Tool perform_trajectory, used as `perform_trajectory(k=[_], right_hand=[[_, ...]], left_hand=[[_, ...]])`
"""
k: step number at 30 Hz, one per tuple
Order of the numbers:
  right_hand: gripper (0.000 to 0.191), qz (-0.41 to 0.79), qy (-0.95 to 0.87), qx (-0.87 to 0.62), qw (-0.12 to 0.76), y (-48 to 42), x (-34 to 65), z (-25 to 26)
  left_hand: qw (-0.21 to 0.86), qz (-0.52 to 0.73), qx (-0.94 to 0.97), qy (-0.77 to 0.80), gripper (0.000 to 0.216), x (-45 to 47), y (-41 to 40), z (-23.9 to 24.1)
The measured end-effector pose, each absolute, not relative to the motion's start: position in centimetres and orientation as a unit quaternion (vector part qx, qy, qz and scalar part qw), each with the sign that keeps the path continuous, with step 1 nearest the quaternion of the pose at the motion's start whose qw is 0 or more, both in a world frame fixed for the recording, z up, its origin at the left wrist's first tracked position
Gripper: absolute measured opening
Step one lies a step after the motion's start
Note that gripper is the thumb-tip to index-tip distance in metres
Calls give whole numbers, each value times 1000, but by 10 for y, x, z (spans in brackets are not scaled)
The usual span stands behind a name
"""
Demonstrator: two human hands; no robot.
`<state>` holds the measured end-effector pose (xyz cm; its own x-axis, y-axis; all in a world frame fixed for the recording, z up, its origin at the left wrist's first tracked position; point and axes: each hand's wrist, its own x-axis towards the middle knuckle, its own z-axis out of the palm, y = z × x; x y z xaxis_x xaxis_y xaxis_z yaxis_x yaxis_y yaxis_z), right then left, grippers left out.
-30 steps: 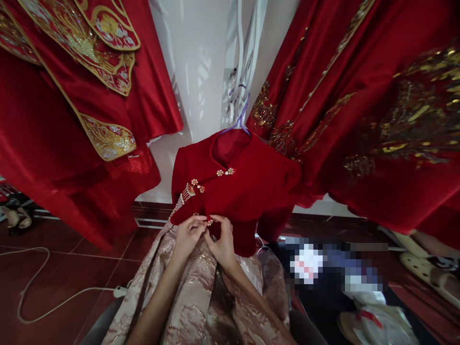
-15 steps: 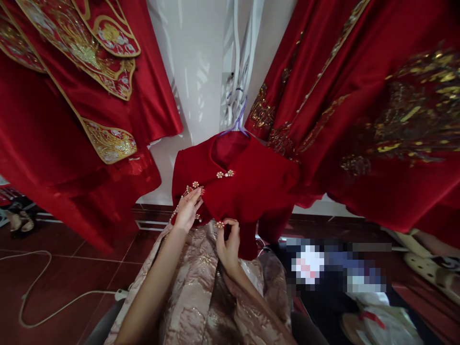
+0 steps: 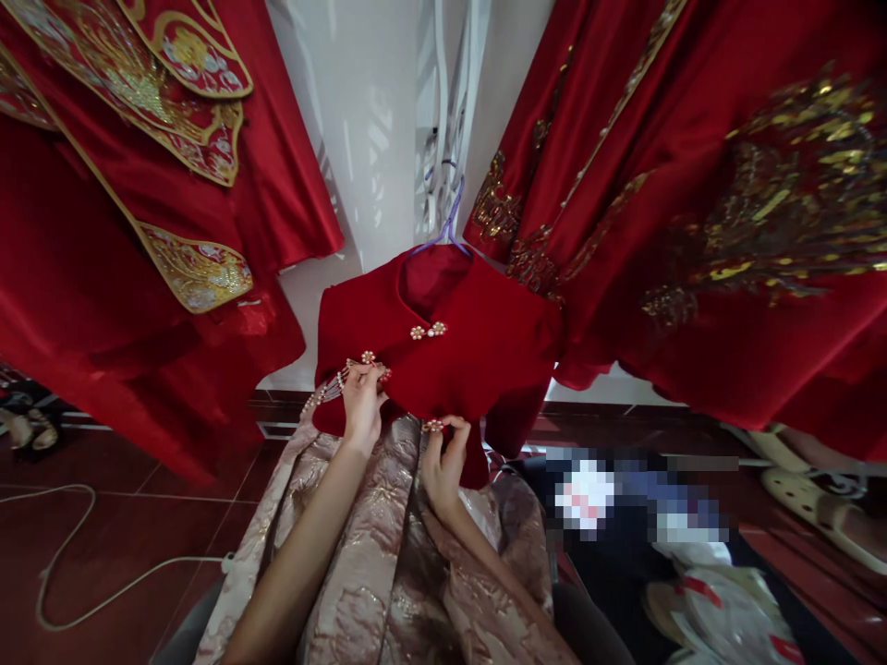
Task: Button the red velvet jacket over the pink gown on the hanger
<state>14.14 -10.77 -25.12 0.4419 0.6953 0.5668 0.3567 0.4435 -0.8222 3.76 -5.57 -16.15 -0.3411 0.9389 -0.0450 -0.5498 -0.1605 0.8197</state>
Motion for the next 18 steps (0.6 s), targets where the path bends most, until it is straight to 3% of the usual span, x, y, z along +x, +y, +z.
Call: perform_trajectory(k=[10, 18], right_hand=[[10, 94, -391, -543, 737, -100, 158, -257], [11, 174, -494, -523, 672, -106, 153, -250]], left_hand=[[505, 711, 283, 399, 24, 62, -76, -159], [490, 688, 312, 436, 22, 60, -68, -178]])
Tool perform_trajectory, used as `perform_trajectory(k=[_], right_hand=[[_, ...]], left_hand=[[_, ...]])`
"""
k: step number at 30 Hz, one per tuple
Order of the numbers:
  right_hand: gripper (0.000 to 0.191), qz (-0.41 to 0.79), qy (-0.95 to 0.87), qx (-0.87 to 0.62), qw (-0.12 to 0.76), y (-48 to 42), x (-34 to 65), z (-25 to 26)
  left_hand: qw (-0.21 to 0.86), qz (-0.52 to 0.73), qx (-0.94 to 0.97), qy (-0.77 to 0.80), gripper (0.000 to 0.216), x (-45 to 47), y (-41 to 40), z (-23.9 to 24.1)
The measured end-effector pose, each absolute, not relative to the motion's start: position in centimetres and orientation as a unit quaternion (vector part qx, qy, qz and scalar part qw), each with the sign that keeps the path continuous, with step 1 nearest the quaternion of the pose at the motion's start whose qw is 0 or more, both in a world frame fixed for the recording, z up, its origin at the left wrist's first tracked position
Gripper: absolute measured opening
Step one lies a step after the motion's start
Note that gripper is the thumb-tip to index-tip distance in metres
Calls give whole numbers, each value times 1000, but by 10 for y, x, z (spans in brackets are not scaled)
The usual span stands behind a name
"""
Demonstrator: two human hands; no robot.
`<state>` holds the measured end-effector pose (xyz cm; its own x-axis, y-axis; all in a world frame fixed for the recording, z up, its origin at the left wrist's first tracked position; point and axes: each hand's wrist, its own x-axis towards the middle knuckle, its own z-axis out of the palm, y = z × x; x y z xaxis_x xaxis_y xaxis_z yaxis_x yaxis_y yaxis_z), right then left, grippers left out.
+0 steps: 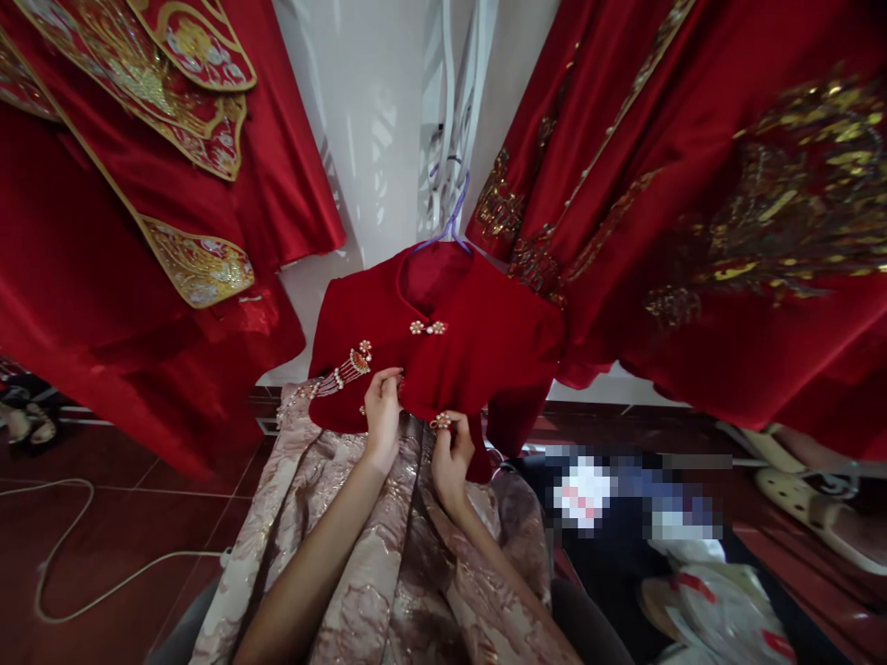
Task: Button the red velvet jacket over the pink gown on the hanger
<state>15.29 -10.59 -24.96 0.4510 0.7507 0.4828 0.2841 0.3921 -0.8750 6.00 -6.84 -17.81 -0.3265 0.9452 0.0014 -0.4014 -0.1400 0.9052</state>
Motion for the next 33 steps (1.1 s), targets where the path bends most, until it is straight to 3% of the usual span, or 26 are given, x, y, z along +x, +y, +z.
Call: perform_trajectory(k=[7, 12, 16, 25, 33], right_hand=[[24, 194, -515, -500, 669, -110, 169, -250], [40, 148, -505, -507, 683, -106, 178, -238], [40, 81, -516, -509, 684, -108, 178, -220], [36, 78, -575, -476, 661, -120, 168, -202], [38, 62, -580, -457, 671, -115, 168, -195]], left_hand=[[307, 712, 486, 404, 12, 56, -55, -139], [63, 559, 720, 406, 16, 43, -49, -97], [-74, 445, 789, 418, 24, 36, -45, -89], [-164, 303, 876, 336, 20, 25, -17, -74], [-187, 308, 897, 254, 18, 19, -13, -69]])
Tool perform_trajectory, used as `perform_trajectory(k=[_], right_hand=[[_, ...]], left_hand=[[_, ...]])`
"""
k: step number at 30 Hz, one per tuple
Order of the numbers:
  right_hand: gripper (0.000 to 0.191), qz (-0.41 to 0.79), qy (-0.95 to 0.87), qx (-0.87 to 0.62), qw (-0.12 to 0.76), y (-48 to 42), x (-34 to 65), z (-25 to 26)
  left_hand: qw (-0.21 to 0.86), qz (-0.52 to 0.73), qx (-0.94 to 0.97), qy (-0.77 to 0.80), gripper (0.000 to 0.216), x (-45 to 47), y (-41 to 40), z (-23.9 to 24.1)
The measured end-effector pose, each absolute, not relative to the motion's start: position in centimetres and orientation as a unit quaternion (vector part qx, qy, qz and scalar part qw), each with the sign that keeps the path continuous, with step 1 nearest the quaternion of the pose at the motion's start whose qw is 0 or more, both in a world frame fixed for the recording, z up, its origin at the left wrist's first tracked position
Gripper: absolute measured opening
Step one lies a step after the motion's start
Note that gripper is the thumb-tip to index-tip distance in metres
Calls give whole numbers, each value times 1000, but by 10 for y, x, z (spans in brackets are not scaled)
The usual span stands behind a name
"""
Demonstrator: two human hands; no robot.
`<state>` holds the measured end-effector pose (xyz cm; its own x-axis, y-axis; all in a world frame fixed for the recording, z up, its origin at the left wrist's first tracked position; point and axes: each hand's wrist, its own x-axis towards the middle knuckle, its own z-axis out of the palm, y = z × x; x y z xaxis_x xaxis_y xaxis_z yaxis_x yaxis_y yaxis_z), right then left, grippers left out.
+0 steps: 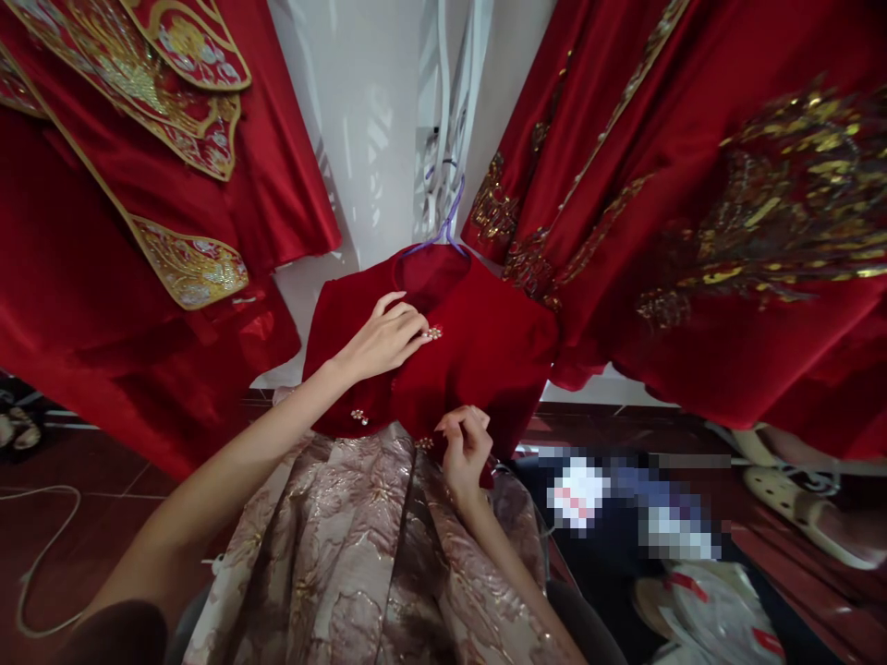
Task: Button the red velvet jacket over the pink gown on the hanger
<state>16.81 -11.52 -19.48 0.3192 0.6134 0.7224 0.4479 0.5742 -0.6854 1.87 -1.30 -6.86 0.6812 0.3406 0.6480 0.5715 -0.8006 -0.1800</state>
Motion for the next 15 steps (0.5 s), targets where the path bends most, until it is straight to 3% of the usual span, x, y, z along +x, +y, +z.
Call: perform_trajectory(k=[4, 9, 12, 15], right_hand=[[37, 83, -579, -438, 683, -103, 171, -163], [21, 204, -591, -371, 686, -68, 155, -105], [42, 256, -625, -373, 636, -52, 133, -88], [72, 250, -617, -486, 567, -50, 119, -88]], left_hand=[[240, -301, -891, -240, 19, 16, -9, -69], [230, -342, -863, -293, 15, 12, -7, -76], [211, -383, -812, -386, 21, 7, -4, -81], [216, -405, -750, -477, 38, -1, -1, -83]])
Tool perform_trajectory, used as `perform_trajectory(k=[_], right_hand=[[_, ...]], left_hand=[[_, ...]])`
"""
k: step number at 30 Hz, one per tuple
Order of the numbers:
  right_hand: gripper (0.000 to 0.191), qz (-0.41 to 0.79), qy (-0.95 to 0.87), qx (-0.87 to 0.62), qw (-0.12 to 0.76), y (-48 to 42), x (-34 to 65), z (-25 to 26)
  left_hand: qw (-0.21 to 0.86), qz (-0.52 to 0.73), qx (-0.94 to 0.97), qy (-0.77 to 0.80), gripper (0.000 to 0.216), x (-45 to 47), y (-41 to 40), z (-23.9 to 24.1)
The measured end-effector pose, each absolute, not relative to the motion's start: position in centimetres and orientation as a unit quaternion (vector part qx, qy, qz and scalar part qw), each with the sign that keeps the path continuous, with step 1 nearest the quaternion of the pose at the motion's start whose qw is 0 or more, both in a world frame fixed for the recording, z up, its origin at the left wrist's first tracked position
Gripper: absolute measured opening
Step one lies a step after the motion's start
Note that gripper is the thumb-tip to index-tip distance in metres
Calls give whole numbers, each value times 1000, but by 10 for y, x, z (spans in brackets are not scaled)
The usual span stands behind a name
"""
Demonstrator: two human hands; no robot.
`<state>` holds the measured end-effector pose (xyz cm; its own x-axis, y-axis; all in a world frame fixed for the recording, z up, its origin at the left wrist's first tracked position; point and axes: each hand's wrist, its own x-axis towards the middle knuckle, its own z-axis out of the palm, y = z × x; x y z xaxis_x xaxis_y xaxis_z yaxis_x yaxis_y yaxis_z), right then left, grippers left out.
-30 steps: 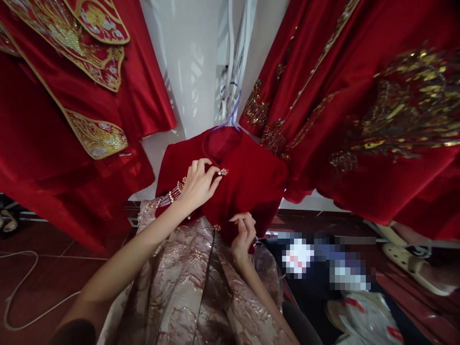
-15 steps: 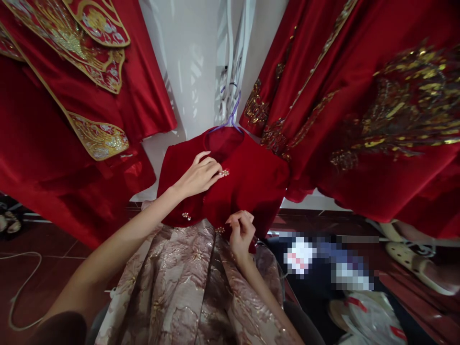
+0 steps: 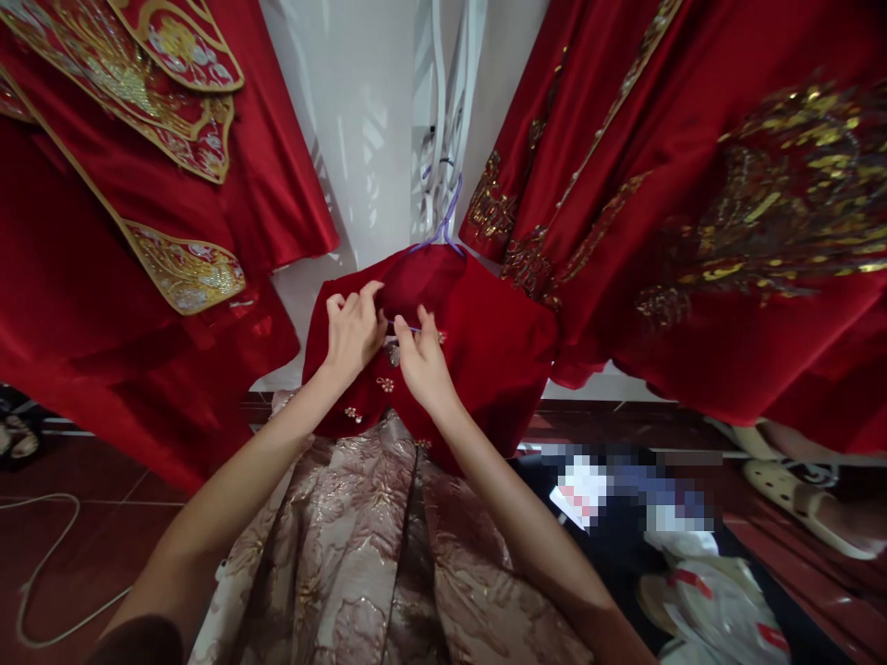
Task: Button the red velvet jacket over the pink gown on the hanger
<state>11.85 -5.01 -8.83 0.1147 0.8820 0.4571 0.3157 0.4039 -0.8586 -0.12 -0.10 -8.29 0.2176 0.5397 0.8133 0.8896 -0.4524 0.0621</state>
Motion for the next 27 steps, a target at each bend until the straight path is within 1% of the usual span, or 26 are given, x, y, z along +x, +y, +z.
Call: perform_trajectory(k=[2, 4, 6, 9, 14, 18, 21, 23, 25, 27], right_hand=[[90, 179, -595, -569, 539, -53, 118, -95], [98, 80, -582, -620, 520, -54, 124, -103], [97, 10, -576, -650, 496, -52, 136, -111], [88, -15, -569, -675, 469, -46, 161, -120], [77, -53, -560, -692, 452, -39, 211, -119], [69, -72, -555, -721, 409, -32, 240, -104], [61, -98, -553, -743, 363, -27, 255, -91], [53, -132, -569, -742, 329, -25, 264, -80], [45, -160, -596, -731, 292, -24, 276, -67], [41, -160, -631, -717, 247, -21, 287, -53]], left_hand=[[222, -414, -717, -515, 50, -6, 1, -82], [218, -431, -694, -534, 63, -7, 5, -81], [199, -454, -683, -536, 74, -7, 10, -81], [154, -489, -686, -516, 82, -7, 20, -83], [115, -573, -665, -465, 69, -24, 34, -81], [81, -615, -613, -489, 57, -40, 54, -78], [-12, -575, -612, -544, 36, -46, 70, -81], [-62, -546, -612, -569, 27, -50, 75, -82], [-54, -531, -604, -591, 27, -56, 70, -79], [-10, -504, -609, -612, 28, -65, 58, -72]])
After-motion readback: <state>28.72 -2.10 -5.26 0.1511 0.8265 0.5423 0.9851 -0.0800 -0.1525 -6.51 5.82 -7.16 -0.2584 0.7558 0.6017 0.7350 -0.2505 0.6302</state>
